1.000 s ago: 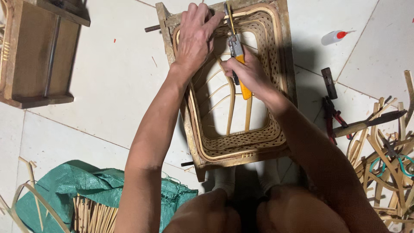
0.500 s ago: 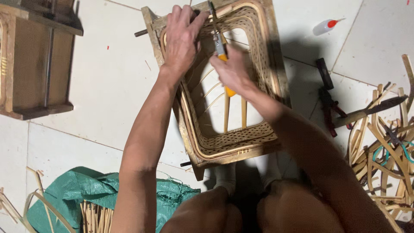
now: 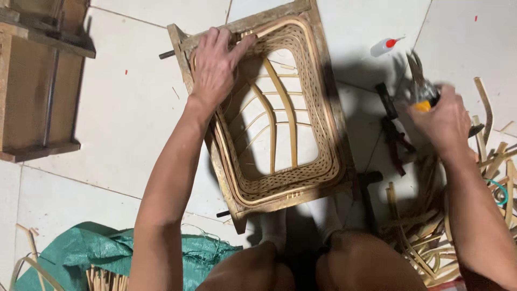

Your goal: The person assembles a rectangular bamboo basket frame by applying glue to the joints and inserting bamboo strips into slots. They use a hammer to tap the strips into place and adjust the frame alignment throughout the process.

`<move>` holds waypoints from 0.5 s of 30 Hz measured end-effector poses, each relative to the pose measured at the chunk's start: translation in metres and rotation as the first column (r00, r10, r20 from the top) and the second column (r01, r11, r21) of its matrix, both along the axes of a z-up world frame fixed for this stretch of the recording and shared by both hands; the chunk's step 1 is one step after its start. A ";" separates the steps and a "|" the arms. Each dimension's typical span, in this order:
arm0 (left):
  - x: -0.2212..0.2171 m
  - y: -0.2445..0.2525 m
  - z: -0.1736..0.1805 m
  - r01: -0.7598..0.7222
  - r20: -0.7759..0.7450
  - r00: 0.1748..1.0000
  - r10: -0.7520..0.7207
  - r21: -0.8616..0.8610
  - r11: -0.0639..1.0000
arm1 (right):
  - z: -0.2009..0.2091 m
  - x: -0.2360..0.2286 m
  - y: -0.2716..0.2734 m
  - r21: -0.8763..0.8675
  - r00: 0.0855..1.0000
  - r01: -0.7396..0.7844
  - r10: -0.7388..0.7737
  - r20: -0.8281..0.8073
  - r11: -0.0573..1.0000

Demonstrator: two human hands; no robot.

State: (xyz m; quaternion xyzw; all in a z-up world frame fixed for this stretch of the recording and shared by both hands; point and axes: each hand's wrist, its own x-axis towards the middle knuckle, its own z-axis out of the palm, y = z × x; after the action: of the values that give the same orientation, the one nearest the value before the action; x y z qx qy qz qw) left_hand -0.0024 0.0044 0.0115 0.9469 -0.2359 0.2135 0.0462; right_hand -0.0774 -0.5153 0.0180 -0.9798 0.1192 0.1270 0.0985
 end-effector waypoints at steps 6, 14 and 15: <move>0.000 -0.018 -0.012 -0.041 -0.056 0.998 0.022 -0.348 0.937 | -0.075 -0.005 -0.049 -0.210 0.971 0.116 -0.155 -0.181 0.971; -0.002 -0.020 -0.008 -0.089 -0.154 0.988 0.025 -0.425 0.901 | -0.045 0.040 -0.015 -0.206 0.982 -0.107 0.071 -0.175 0.973; 0.000 -0.021 -0.007 -0.095 -0.157 0.987 0.029 -0.424 0.901 | -0.028 0.047 0.006 -0.092 0.991 -0.134 0.131 -0.038 0.987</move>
State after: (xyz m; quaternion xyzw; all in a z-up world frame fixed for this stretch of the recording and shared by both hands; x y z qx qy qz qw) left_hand -0.0028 -0.0163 0.0040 0.9335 -0.1486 0.1913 0.2645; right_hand -0.0299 -0.5097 -0.0097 -0.9869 0.0614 0.1432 0.0417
